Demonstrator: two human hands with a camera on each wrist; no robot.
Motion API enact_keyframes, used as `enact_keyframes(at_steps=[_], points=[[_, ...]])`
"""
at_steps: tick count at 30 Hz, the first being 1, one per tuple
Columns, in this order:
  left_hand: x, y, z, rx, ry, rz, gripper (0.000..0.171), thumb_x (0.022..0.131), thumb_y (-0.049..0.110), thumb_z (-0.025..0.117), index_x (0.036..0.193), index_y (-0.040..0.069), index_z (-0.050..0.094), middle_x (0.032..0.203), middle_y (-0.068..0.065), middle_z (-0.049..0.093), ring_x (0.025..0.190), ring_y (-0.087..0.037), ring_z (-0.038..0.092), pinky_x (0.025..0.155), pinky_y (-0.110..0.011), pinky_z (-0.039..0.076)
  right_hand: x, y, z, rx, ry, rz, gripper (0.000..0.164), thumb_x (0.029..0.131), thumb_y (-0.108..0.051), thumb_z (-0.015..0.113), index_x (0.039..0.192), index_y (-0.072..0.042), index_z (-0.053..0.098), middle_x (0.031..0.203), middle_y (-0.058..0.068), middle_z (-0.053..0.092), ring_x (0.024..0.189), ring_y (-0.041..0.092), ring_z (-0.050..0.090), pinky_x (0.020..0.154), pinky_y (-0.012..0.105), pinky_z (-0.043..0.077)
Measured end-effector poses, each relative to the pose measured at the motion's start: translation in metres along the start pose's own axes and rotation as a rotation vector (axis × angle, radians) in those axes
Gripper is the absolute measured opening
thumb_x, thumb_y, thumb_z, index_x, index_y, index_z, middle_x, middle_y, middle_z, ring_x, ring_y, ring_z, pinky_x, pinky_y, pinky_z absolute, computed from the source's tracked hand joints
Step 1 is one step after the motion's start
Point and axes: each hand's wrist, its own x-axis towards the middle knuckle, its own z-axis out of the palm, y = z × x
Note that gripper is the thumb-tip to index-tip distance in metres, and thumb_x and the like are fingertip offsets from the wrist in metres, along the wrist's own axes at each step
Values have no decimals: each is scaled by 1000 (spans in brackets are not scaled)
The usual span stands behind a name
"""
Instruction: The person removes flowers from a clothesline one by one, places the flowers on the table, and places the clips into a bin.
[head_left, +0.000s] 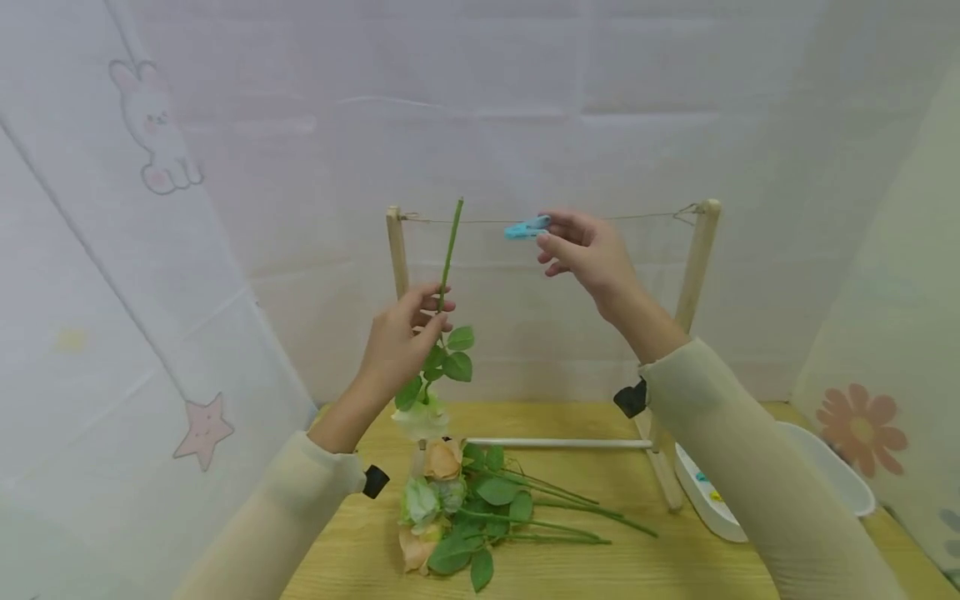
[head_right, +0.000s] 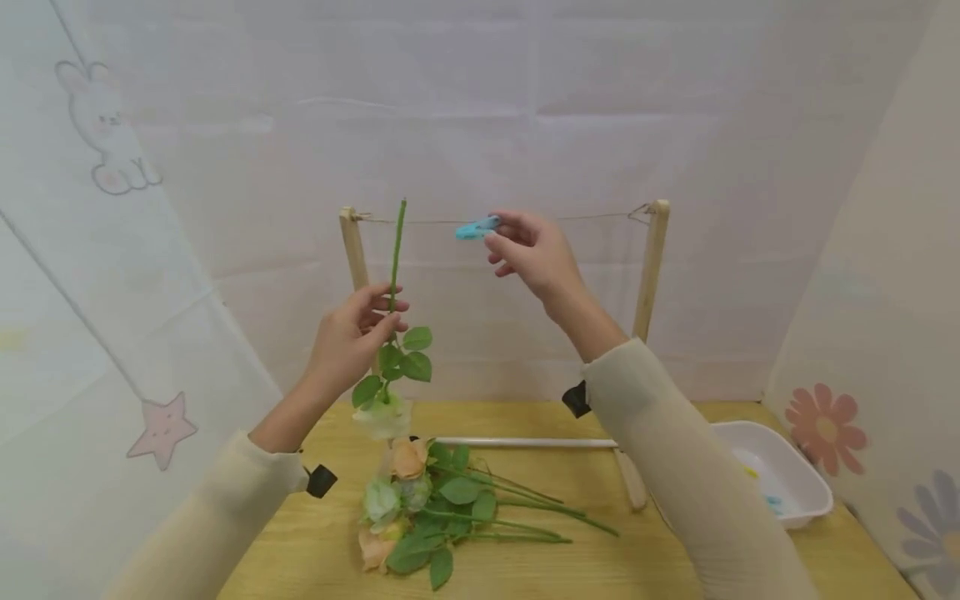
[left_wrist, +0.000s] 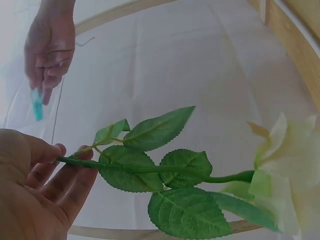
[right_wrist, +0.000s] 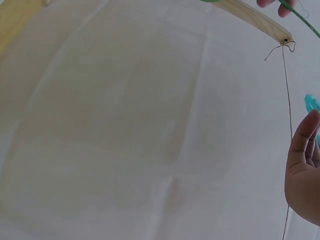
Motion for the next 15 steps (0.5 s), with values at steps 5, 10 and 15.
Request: enact_keyframes(at_steps=[5, 10, 15], points=[[-15, 4, 1, 109, -25, 88, 38, 97, -1, 65, 134, 3, 62, 109, -10, 75, 89, -19, 74, 73, -31, 62, -20, 16, -22, -64, -30, 26, 45, 98, -18, 68, 139, -1, 58, 108, 1, 69, 89, 23, 66, 75, 27, 60], [-30, 8, 2, 200, -63, 132, 38, 96, 0, 66, 134, 2, 62, 111, -8, 75, 94, -20, 74, 72, -29, 62, -38, 30, -42, -129, -33, 72, 49, 99, -21, 67, 142, 0, 55, 107, -3, 68, 90, 19, 66, 77, 27, 60], [-40, 10, 2, 264, -76, 149, 38, 96, 1, 67, 134, 3, 63, 111, -8, 75, 93, -21, 74, 71, -29, 62, -54, 39, -56, -127, -40, 61, 47, 100, -19, 66, 141, 1, 55, 104, -2, 68, 88, 14, 67, 77, 27, 60]])
